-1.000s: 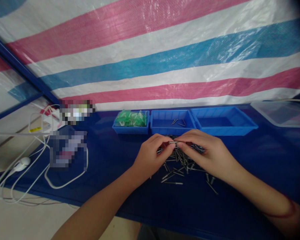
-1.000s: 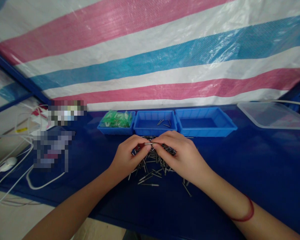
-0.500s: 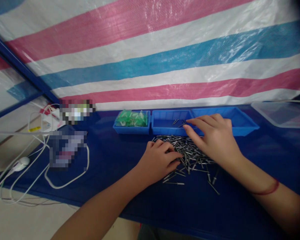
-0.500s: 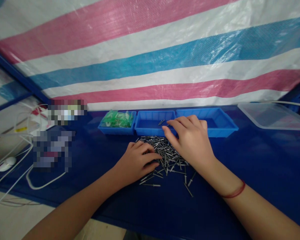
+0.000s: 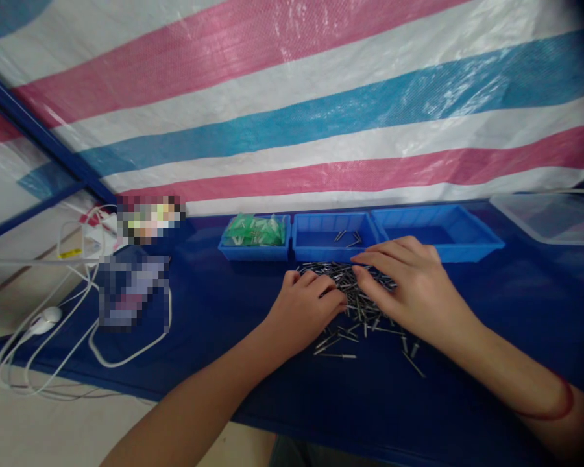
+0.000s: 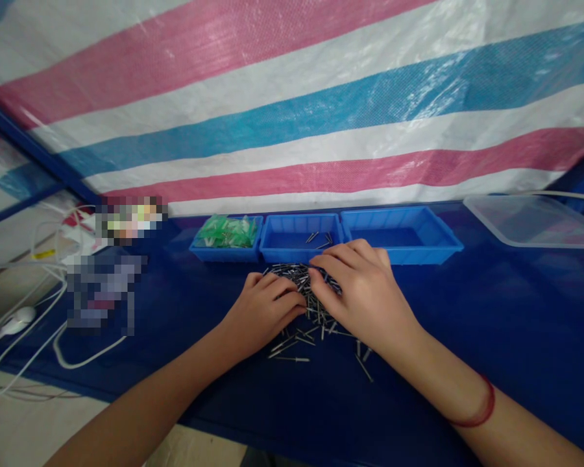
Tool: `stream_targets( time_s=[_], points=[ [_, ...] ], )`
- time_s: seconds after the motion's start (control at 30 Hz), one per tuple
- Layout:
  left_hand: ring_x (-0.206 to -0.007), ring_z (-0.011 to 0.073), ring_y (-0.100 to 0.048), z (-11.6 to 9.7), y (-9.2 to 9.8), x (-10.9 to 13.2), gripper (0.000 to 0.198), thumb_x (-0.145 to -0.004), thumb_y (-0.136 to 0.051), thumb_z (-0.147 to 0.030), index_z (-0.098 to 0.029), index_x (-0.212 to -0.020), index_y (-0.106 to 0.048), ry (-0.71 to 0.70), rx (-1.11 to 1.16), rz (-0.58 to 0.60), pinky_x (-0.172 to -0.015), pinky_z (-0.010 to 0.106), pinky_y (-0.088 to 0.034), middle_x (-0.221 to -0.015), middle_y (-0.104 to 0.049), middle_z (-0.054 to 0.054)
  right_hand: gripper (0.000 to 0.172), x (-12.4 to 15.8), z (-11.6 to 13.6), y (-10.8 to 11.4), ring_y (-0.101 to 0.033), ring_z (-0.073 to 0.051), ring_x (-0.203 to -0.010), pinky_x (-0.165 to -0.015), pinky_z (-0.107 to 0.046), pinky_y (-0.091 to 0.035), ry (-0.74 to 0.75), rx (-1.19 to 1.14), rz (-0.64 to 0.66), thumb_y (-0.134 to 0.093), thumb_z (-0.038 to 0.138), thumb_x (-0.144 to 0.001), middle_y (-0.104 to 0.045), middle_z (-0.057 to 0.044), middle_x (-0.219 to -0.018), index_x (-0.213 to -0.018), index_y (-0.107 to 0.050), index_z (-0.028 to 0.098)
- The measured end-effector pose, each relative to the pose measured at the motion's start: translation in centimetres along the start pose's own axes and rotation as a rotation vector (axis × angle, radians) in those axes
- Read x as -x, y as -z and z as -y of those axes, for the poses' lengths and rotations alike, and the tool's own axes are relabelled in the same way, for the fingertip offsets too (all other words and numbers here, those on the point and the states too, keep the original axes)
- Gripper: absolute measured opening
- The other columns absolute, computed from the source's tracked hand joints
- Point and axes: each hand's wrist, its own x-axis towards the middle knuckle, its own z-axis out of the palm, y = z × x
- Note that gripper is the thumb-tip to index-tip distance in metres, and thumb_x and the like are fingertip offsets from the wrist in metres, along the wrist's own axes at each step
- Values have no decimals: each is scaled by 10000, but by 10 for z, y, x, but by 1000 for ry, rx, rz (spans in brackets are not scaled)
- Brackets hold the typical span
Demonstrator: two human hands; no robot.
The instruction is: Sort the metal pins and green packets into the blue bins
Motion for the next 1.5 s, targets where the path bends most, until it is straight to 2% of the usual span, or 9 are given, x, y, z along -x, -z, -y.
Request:
stream_targets(
  time_s=[0.23,0.4,0.57,0.83,1.07,1.23,1.4,1.5],
  points=[
    [-932,176,-526,2,3,-1,166,-937,-504,-342,-209,-942,-603,44,56,26,-766,340,-277,-959,-639,7,136,0,-1,3,-582,-226,-879,-757,-367,-375,45,-92,107,-540,225,-842,-698,-50,-899,-847,-675,206],
    [-902,177,-530,3,4,1,190,-895,-565,-388,-211,-861,-627,22,53,53,-739,341,-270,-919,-632,7,146,-1,-2,2,-584,-219,-863,-758,-364,-379,47,-102,113,-529,239,-860,-697,-46,-898,-844,-671,208],
    [-880,175,-546,1,6,0,173,-901,-561,-371,-220,-895,-643,27,12,82,-732,344,-281,-920,-633,5,146,0,-3,-1,-582,-215,-864,-757,-361,-378,47,-102,128,-531,251,-869,-695,-42,-894,-852,-670,213],
    [-890,179,-593,2,10,-2,163,-936,-503,-291,-183,-963,-623,2,4,163,-755,318,-379,-934,-638,31,160,0,-1,1,-577,-209,-853,-749,-353,-368,48,-101,139,-526,264,-881,-689,-44,-874,-834,-668,207],
    [-894,174,-610,8,8,-3,174,-952,-463,-253,-159,-977,-607,-7,58,134,-749,291,-431,-946,-629,56,176,0,1,4,-570,-215,-854,-735,-353,-359,47,-91,148,-519,253,-886,-690,-52,-870,-813,-669,201],
    [-848,161,-613,8,8,-3,214,-973,-416,-241,-165,-935,-613,3,16,146,-725,295,-394,-893,-649,44,183,0,1,3,-576,-213,-856,-732,-351,-360,55,-86,151,-517,261,-887,-691,-56,-866,-816,-676,204],
    [-895,174,-580,4,11,-1,148,-938,-508,-292,-190,-958,-613,34,-29,109,-728,325,-318,-947,-666,23,173,1,2,1,-567,-209,-852,-745,-351,-355,47,-83,172,-521,255,-883,-689,-49,-871,-820,-672,202],
    [-895,171,-572,4,11,0,150,-943,-500,-287,-195,-953,-617,36,-25,116,-719,331,-291,-937,-671,14,167,1,2,1,-562,-206,-845,-744,-349,-351,48,-84,176,-524,258,-883,-687,-44,-864,-822,-670,203]
  ],
)
